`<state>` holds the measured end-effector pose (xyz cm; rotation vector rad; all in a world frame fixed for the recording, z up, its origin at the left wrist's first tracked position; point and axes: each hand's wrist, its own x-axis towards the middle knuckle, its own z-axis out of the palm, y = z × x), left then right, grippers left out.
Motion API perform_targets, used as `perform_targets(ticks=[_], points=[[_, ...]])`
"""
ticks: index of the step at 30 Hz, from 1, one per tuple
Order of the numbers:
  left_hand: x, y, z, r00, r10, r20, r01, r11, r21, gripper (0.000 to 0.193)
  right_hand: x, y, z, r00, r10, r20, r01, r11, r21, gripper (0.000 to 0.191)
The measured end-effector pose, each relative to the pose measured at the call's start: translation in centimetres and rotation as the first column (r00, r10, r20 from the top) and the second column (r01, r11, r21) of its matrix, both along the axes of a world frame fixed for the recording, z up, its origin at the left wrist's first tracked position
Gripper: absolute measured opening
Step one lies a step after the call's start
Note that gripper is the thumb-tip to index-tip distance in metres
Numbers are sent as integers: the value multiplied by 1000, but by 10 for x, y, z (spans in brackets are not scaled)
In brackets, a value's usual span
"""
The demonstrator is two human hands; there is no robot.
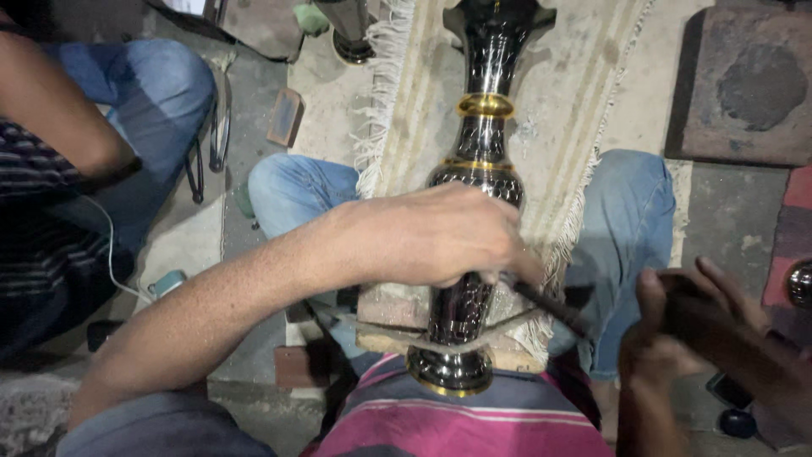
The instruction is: The person sits on the floor with a brass vase held between their feet and lap, and hammers a punch against the vase surface with a wooden mallet, repositioning the punch to work different spots of the engraved pattern. They occasionally rotate the vase and reposition the punch by hand between hammer strikes.
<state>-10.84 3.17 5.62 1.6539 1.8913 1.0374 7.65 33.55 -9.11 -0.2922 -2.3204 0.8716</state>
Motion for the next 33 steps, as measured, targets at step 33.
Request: perform_targets(ticks=[33], points=[[98,5,-34,307,866,395,-952,287,111,23,-160,-82,245,687,371,625,-708,146,691,93]])
